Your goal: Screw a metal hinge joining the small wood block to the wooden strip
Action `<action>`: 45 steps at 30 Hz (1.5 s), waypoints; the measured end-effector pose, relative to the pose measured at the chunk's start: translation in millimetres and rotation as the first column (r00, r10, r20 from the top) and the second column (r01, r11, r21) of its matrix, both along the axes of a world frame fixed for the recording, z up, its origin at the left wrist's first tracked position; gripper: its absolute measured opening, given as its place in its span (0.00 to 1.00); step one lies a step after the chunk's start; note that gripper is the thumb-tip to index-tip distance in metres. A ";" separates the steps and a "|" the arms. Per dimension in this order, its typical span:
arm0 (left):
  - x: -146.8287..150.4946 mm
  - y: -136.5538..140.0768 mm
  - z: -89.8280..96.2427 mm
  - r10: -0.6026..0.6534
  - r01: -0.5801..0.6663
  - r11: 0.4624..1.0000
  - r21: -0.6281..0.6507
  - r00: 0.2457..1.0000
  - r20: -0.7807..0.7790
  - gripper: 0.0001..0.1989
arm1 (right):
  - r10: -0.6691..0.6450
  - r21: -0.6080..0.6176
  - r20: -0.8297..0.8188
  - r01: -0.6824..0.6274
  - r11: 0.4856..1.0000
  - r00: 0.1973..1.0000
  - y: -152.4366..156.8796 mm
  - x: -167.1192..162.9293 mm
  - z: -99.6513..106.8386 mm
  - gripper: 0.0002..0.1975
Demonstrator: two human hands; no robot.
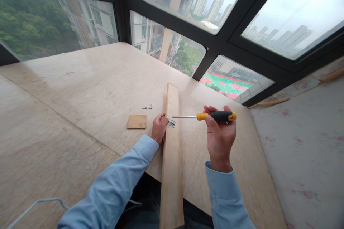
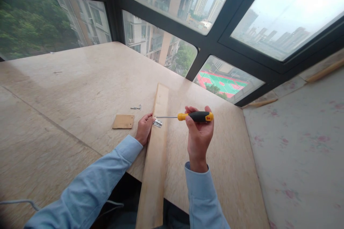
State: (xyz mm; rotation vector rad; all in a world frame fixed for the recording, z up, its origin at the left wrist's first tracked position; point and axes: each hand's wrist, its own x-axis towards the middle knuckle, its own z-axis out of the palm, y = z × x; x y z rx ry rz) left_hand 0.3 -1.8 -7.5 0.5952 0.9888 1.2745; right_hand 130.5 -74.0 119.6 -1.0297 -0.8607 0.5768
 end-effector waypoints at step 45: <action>-2.3 2.6 1.1 -0.036 0.034 0.999 0.022 0.993 0.112 0.22 | 0.581 -0.581 0.813 0.148 0.801 0.047 45.4 -31.7 -47.8 0.13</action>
